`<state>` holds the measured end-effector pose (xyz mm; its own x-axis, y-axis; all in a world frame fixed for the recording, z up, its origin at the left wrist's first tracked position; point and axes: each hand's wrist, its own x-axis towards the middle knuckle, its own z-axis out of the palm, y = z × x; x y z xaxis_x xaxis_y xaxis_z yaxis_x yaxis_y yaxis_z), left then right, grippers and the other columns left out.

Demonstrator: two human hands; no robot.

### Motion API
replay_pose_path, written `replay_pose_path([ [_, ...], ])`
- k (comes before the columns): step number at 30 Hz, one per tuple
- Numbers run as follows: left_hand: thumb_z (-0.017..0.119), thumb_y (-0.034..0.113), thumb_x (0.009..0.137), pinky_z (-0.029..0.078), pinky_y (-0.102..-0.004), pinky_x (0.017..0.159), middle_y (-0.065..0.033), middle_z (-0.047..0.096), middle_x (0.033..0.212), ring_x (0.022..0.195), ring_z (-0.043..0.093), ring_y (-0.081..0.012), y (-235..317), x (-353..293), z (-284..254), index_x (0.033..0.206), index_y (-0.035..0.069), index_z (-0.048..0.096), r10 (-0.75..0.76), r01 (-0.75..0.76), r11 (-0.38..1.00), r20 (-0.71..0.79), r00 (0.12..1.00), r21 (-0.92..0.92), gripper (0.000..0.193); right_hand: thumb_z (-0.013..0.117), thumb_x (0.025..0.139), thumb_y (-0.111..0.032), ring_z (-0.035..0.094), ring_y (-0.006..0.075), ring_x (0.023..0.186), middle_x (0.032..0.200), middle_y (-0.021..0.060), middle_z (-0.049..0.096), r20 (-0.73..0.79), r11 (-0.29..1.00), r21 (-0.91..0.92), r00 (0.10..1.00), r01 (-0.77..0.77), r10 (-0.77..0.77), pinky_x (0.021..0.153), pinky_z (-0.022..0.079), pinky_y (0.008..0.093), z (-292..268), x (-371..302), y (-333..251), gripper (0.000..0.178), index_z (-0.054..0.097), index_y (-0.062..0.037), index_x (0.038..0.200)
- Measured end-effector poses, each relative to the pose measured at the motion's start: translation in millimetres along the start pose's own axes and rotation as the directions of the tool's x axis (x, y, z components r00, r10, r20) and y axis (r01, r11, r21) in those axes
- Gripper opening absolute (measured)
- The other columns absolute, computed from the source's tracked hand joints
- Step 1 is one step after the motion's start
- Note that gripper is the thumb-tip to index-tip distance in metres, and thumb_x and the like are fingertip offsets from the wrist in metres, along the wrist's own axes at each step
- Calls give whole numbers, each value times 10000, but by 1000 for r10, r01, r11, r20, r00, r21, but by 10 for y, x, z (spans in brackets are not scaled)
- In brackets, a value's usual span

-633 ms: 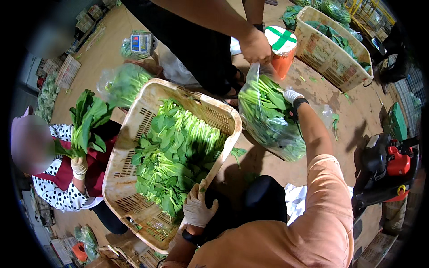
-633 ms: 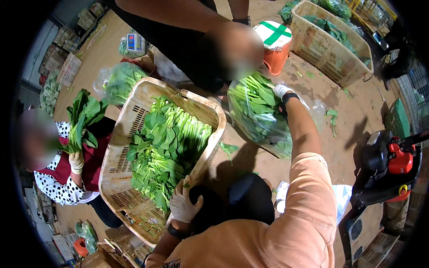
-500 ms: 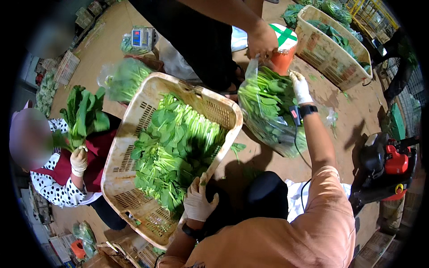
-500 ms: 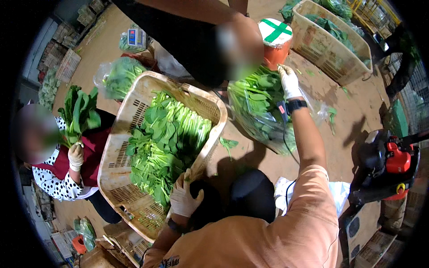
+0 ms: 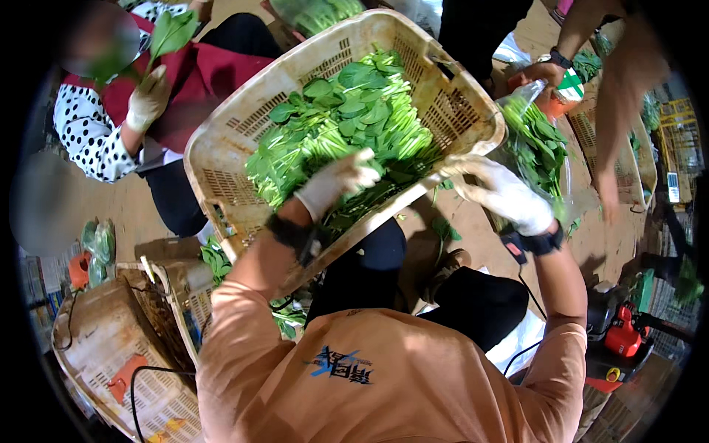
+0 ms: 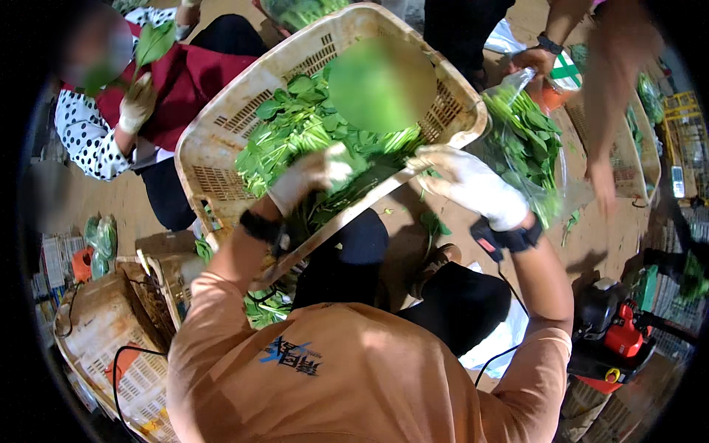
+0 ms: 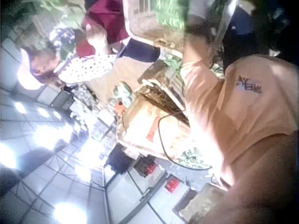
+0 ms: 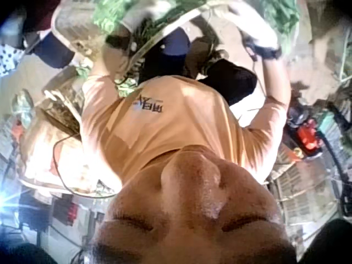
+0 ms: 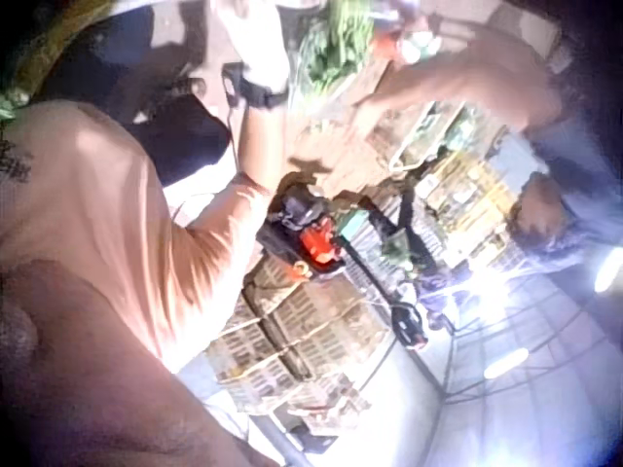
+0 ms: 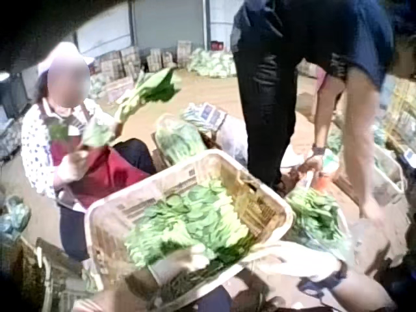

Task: The person sorts bunches of green leafy vegetables from a plastic basket and places them into clear plastic bags while working on a dirt floor.

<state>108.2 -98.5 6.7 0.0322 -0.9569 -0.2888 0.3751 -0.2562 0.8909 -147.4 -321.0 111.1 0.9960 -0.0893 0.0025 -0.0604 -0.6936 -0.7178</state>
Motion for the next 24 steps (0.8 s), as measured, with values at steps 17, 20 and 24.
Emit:
replay_pose_path([
  [17,624,485,734,294,-455,1063,-197,196,1485,1330,268,-393,-1151,-45,-1349,1389,114,383,-330,670,165,-599,729,724,790,551,792,-294,622,273,751,761,100,662,-686,764,-320,693,-561,222,734,452,395,1269,952,188,251,686,-83,802],
  [20,617,388,750,443,-371,929,-170,594,1176,1080,565,-325,-1104,277,-1599,1162,87,612,98,614,480,-734,672,627,510,549,800,-290,613,272,759,773,98,656,-693,755,-320,685,-572,225,743,446,396,1262,928,226,249,679,-78,812],
  [24,640,399,737,491,-409,836,-194,618,1086,985,600,-341,-1439,647,-2417,1100,72,621,391,616,339,-702,595,711,489,551,801,-295,611,273,748,760,95,652,-652,805,-321,733,-499,195,726,449,401,1310,1081,103,245,673,-83,794],
])
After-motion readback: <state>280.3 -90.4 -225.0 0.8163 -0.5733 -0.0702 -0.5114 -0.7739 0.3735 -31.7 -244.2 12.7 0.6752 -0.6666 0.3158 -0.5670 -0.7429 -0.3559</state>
